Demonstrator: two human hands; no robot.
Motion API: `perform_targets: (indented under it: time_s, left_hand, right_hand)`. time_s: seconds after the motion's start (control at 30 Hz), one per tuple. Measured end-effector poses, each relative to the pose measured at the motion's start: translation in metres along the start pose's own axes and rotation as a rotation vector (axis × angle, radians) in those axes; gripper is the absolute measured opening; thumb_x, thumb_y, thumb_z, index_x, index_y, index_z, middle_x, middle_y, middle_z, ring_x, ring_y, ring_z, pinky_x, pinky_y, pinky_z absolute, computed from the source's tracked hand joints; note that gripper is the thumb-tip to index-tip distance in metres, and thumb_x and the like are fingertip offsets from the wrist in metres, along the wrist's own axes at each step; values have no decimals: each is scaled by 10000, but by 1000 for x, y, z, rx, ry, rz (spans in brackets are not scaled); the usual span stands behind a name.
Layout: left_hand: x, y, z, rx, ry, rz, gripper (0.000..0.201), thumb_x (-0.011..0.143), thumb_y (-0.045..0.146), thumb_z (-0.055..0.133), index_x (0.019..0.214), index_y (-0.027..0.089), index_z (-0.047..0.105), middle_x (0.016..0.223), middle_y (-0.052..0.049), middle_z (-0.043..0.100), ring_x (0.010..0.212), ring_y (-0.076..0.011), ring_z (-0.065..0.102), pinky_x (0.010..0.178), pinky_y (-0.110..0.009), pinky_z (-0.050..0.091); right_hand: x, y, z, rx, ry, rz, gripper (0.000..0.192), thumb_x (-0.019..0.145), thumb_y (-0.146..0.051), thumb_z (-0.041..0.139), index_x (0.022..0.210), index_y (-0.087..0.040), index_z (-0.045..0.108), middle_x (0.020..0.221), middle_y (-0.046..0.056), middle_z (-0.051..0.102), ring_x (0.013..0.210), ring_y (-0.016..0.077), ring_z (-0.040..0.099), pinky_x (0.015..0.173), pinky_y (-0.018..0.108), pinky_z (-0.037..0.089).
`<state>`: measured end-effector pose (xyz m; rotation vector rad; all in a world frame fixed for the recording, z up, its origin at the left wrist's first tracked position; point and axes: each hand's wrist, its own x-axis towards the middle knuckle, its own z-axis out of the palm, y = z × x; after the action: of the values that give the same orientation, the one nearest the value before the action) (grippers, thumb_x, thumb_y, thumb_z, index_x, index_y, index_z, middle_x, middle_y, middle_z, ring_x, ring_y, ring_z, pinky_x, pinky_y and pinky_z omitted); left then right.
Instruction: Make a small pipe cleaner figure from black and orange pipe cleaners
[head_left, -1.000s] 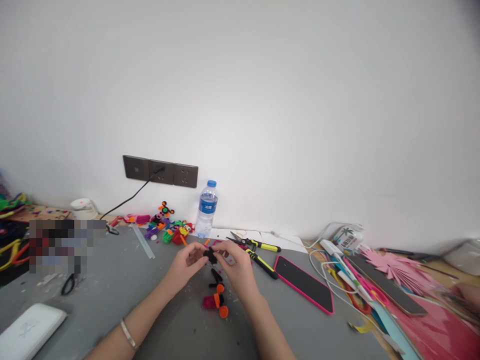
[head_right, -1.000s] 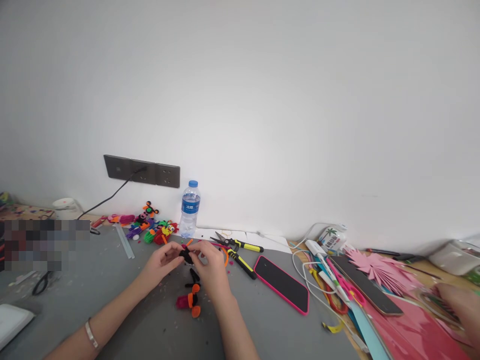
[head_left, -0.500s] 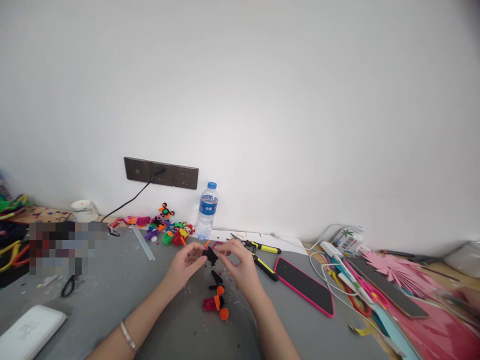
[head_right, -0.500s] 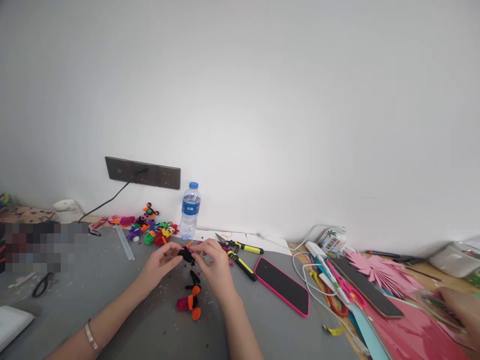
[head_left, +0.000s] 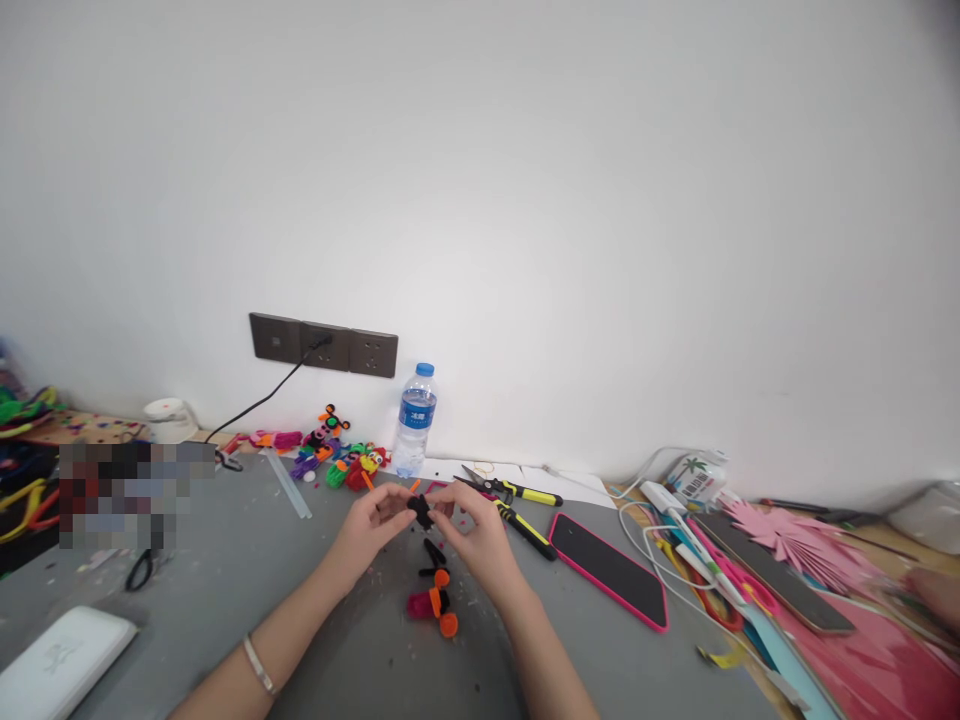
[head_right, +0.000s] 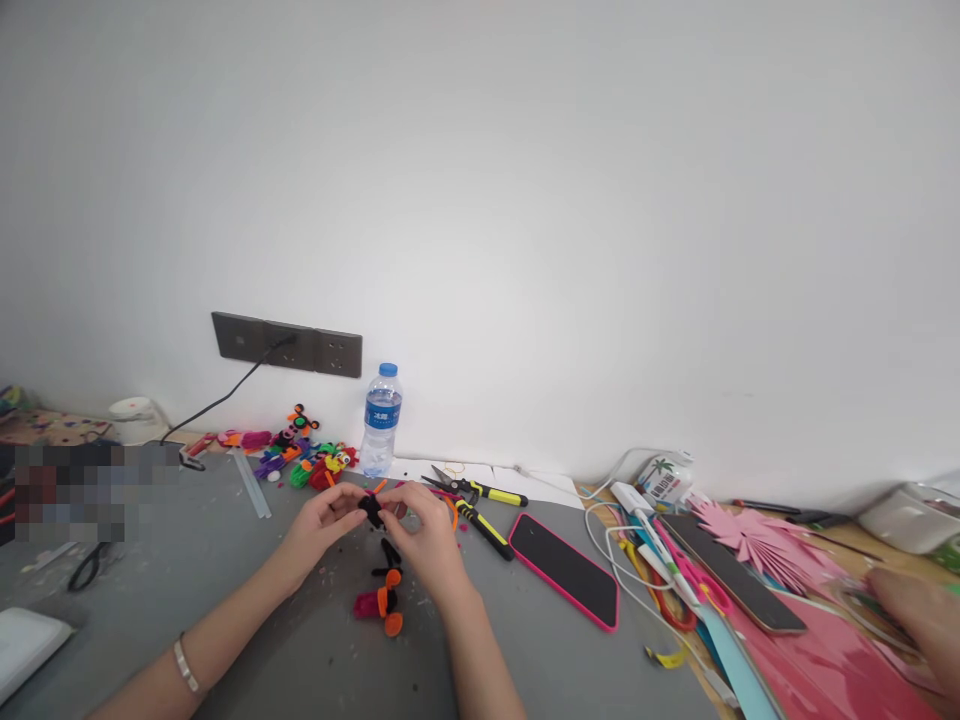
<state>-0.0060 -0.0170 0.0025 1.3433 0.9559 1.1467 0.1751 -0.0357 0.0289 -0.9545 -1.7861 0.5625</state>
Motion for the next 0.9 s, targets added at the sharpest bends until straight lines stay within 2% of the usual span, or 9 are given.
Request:
perform_targets:
  time_s: [0.27, 0.4, 0.57, 0.9]
  left_hand:
    - [-3, 9, 3, -82, 16, -28, 300, 683, 418, 762, 842, 185, 661, 795, -7, 660, 763, -171, 603, 704, -252, 480]
    - [-3, 9, 3, -99, 12, -26, 281, 689, 410, 761, 820, 181, 664, 788, -6, 657, 746, -163, 594, 696, -249, 473]
    - [-2, 10, 2, -119, 0, -31, 292, 692, 416, 761, 836, 176, 676, 806, -13, 660, 742, -158, 583, 694, -246, 464]
    - [-2, 11, 2, -143, 5, -44, 298, 704, 431, 750, 837, 173, 683, 713, 7, 624, 647, -128, 530, 633, -232, 439]
  right_hand:
    - [-2, 4, 5, -4, 12, -41, 122, 843, -133, 600, 918, -218, 644, 804, 11, 617, 719, 161, 551, 686, 276, 449]
    - [-3, 4, 7, -6, 12, -40, 164, 846, -120, 602, 971, -220, 639, 836, 16, 619, 730, 162, 542, 695, 278, 452]
    - [-2, 3, 6, 10, 6, -60, 159, 855, -110, 596, 951, -218, 662, 816, 20, 608, 730, 164, 547, 686, 279, 458]
    - [-2, 3, -2, -5, -23, -48, 333, 828, -167, 674, 1144, -274, 668, 921, 38, 600, 788, 178, 553, 712, 303, 487]
